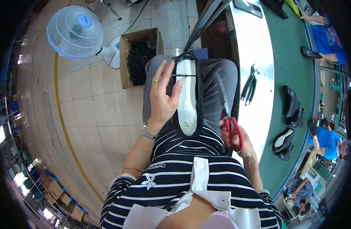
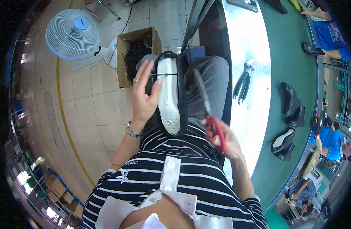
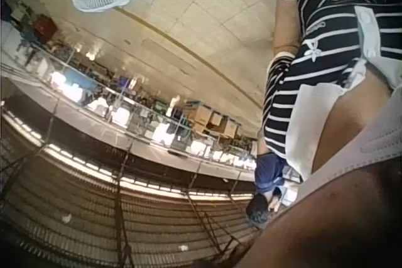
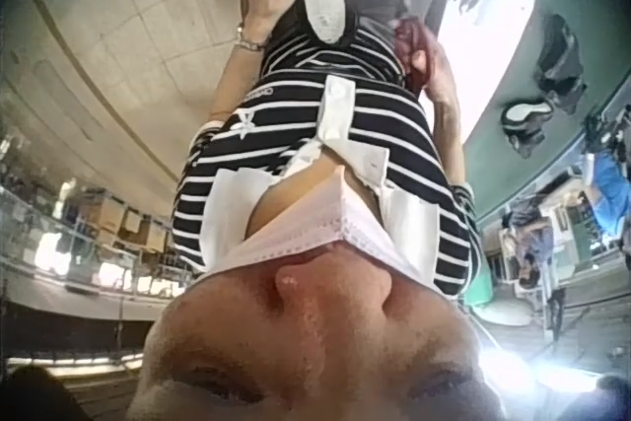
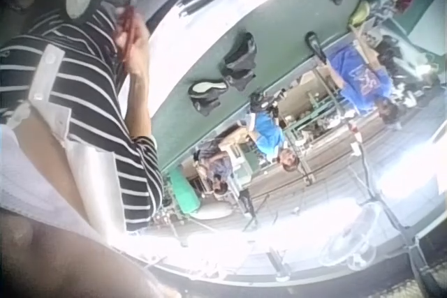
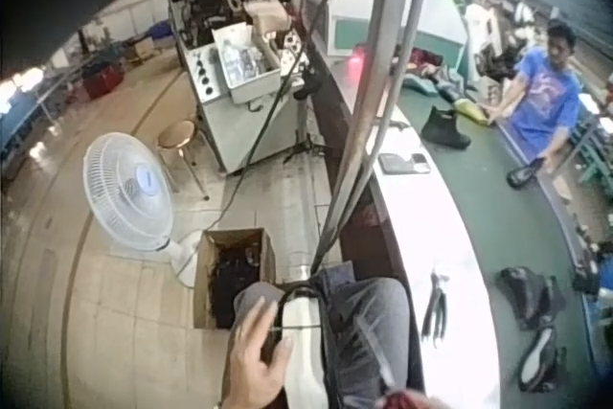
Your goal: Finishing and trimming excess material from a shoe upper and sole assembly.
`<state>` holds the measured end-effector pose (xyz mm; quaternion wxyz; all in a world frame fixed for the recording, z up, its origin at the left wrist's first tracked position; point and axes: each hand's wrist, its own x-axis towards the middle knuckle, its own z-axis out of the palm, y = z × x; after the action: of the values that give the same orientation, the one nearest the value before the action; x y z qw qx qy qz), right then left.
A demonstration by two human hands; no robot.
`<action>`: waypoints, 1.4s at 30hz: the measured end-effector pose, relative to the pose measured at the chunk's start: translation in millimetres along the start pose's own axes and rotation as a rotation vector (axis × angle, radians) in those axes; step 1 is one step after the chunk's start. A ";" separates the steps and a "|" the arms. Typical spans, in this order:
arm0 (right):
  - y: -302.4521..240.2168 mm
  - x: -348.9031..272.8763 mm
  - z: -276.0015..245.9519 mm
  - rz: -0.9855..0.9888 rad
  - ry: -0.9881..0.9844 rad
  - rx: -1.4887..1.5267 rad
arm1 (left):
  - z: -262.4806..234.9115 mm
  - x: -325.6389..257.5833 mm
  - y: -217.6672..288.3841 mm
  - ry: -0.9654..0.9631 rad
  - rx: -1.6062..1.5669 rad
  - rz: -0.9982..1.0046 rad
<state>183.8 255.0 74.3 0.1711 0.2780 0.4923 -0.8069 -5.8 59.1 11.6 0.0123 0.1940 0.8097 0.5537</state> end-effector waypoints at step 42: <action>7.2 145.4 -150.4 -0.197 1.195 -1.284 | -31.4 3.7 -34.2 -0.285 -0.580 -0.722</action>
<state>115.5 385.2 -74.7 -0.0622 0.4598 0.8796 -0.1055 -26.9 21.7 -6.4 0.3681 -0.0367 0.6277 0.6850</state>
